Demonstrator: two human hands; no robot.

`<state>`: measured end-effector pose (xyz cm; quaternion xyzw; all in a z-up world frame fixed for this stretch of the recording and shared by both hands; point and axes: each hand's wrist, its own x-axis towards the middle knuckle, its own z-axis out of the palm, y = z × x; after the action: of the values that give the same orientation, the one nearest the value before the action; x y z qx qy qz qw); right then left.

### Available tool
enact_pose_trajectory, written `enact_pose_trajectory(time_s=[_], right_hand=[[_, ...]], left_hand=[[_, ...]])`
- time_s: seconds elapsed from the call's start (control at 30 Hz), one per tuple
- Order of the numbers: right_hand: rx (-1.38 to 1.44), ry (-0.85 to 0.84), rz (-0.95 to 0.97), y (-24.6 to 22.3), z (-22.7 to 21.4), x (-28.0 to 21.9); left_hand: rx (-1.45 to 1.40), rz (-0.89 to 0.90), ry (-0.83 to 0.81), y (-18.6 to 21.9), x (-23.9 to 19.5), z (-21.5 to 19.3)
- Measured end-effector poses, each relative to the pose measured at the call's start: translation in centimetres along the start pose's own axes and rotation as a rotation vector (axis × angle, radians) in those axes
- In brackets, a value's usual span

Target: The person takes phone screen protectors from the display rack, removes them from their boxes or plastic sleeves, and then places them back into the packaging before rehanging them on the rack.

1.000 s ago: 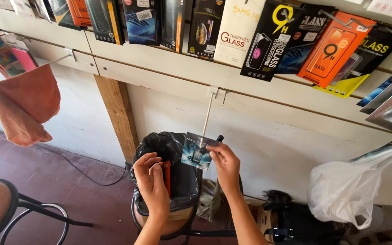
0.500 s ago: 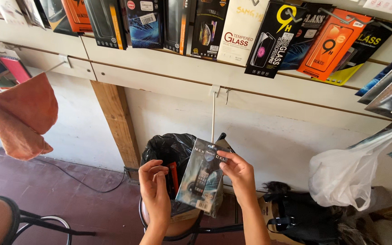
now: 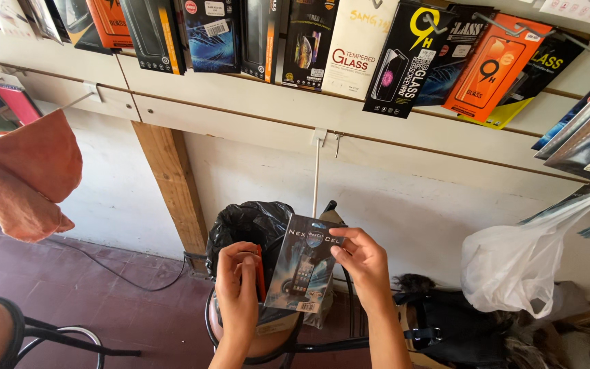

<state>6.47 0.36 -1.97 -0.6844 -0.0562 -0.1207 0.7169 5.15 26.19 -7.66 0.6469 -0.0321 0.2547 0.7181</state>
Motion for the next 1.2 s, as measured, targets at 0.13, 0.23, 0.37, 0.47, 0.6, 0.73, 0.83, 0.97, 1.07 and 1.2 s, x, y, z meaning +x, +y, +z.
enact_pose_trajectory(time_s=[0.13,0.23,0.37,0.47,0.6,0.73,0.83,0.97,1.07,1.2], right_hand=[[-0.045,0.003,-0.091,-0.6,-1.7,-0.9],[-0.054,0.026,-0.12,-1.0,-4.0,-1.5],[0.042,0.049,-0.164,-3.1,-7.0,-2.1],[0.015,0.073,-0.19,-6.0,-9.0,-2.0],[-0.051,0.093,-0.168,-8.0,-12.6,-1.4],[-0.025,0.126,-0.103,-7.7,-16.4,-0.7],[-0.061,0.128,0.033,-7.7,-18.6,-0.3],[-0.106,0.084,0.047,-7.5,-21.2,-0.1],[-0.056,0.032,0.002,-7.6,-22.8,-0.2],[-0.041,0.001,-0.05,-7.8,-24.4,-0.3]], left_hand=[[0.011,-0.005,-0.09,2.9,-0.4,2.0],[0.012,-0.067,-0.201,4.1,-1.4,4.5],[0.163,-0.068,-0.377,3.8,-3.0,8.8],[0.251,-0.086,-0.423,3.5,-4.0,12.2],[0.319,-0.134,-0.525,3.7,-4.9,16.4],[0.276,-0.076,-0.512,2.6,-6.3,19.9],[0.303,-0.087,-0.486,2.1,-7.2,21.8],[0.233,-0.081,-0.458,2.5,-7.9,23.9],[0.195,-0.099,-0.447,3.1,-8.4,25.0],[0.16,-0.123,-0.428,3.5,-9.1,26.3]])
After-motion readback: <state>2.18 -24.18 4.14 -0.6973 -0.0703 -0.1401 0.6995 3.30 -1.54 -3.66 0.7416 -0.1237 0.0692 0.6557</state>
